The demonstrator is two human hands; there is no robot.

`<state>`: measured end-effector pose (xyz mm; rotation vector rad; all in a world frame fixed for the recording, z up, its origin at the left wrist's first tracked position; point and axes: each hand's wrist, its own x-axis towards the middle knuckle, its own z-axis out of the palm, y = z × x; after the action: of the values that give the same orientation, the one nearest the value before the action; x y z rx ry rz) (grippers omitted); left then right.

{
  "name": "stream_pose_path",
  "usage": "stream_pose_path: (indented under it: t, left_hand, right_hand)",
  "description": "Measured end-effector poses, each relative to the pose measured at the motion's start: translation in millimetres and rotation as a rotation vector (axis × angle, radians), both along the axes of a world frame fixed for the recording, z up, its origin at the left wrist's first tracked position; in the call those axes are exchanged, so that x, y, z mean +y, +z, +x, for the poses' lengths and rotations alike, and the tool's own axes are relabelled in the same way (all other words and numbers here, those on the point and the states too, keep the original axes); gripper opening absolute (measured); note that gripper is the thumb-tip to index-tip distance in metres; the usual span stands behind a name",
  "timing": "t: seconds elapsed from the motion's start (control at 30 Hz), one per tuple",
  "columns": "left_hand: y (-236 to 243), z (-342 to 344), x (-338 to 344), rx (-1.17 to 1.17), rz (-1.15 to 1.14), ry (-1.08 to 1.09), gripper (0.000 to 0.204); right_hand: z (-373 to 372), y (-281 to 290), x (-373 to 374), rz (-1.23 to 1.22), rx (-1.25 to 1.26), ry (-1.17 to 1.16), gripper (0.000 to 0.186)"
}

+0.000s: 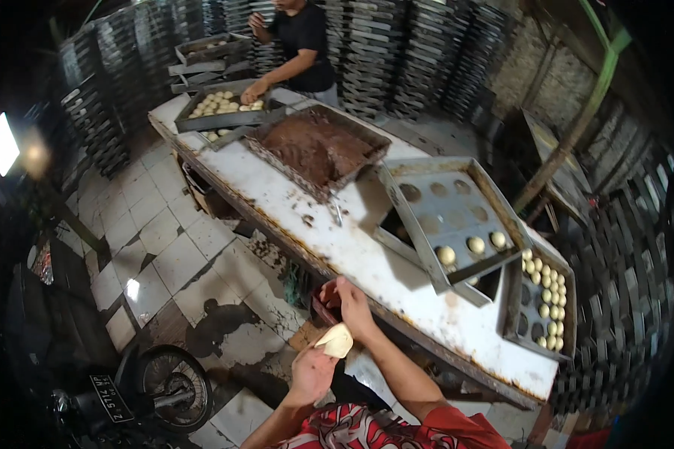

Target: Filling dough with chocolate and shaping it into rounds for baking.

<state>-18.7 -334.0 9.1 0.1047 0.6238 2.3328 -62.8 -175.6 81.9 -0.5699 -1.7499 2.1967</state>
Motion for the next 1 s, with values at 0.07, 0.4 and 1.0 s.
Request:
stream_pose_path:
  t: [0.07,0.4,1.0]
  left_hand:
    - [37.8,-36.8,6.5,-0.236,0.139,-0.141,0.045]
    - [31.8,-177.5,85.3,-0.040,-0.405,0.180,0.035]
    - [15.9,-355.4,228.7,-0.573,-0.144,-0.137,0.018]
  right_hand:
    - [-59.5,-55.2,46.4,0.589,-0.004,-0.145,0.027]
    - [-205.2,-78.6,118.7,0.794,-0.030,-0.532,0.017]
    - [-235.9,16.9,134.9,1.686,-0.623,0.161,0.016]
